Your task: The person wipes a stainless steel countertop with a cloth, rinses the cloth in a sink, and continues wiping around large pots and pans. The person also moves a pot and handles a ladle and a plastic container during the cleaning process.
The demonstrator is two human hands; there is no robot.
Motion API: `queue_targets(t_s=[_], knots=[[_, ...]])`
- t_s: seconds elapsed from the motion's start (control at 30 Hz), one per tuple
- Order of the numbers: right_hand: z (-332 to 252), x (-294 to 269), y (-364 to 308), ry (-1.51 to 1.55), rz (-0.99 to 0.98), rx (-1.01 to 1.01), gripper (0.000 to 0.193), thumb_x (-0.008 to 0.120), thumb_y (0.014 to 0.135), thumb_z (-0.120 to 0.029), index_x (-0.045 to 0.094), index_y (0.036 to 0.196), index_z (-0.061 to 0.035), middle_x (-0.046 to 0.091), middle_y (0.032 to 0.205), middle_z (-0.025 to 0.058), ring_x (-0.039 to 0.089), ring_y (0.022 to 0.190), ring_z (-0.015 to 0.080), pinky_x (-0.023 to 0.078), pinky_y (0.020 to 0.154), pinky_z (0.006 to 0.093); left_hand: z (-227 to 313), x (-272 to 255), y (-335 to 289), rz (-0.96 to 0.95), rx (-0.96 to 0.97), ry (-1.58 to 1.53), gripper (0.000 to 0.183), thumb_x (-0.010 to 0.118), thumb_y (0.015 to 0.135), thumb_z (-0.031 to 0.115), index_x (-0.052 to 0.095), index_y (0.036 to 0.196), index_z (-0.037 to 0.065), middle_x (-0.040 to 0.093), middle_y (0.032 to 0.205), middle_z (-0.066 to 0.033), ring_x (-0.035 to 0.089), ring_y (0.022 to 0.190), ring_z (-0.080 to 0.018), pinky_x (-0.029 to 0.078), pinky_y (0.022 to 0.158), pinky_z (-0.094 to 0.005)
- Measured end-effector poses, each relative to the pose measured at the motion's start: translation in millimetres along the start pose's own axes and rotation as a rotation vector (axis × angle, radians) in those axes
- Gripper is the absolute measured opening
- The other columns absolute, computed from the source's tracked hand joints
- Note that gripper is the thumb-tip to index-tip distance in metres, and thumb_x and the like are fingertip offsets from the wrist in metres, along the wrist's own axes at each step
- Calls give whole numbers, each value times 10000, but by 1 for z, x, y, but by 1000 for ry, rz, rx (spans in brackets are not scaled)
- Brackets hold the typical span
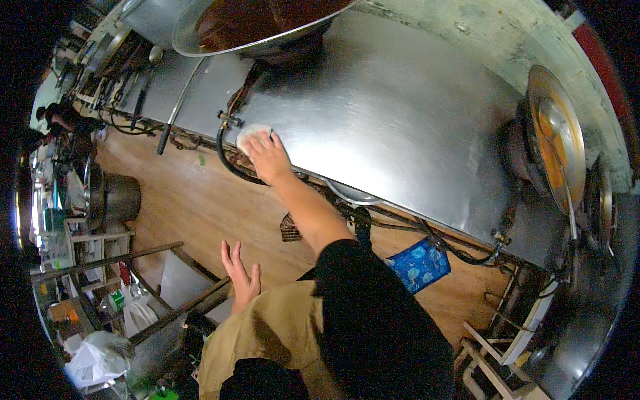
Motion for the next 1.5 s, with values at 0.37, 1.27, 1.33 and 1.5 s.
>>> queue_targets(t_s=[0.37,1.27,1.33,1.5], knots=[[169,-172,-322,-324,-158,259,624,497,763,26,524,1335,-221,463,1430,68,407,1322,333,319,1111,474,10,18,60,-46,82,-38,641,602,877,313,353,1425,92,134,1533,-258,187,1394,-439,127,1089,-636],[43,-10,7,213,-255,-334,529,537,832,-28,525,1343,-161,399,1491,4,294,1412,248,241,1152,454,44,31,30,91,-237,24,632,637,834,190,386,1401,67,131,1534,-247,210,1379,-432,197,1107,-525],[57,-28,-25,234,-243,-401,518,551,816,-21,546,1318,-149,421,1473,-15,302,1405,245,256,1144,453,45,31,37,85,-208,1,630,636,835,191,388,1400,65,133,1533,-248,214,1377,-432,199,1106,-526],[160,-81,-120,257,-55,-59,592,551,745,99,587,1270,-173,475,1435,11,355,1383,263,277,1139,473,40,39,53,57,-145,60,620,628,843,163,382,1403,65,146,1530,-252,224,1375,-433,208,1103,-526]])
Point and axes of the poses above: each hand's wrist, its own y-axis towards the middle knuckle, its own x-axis out of the palm, z = x × y, the point moved 1 cm from there along y, towards the middle knuckle
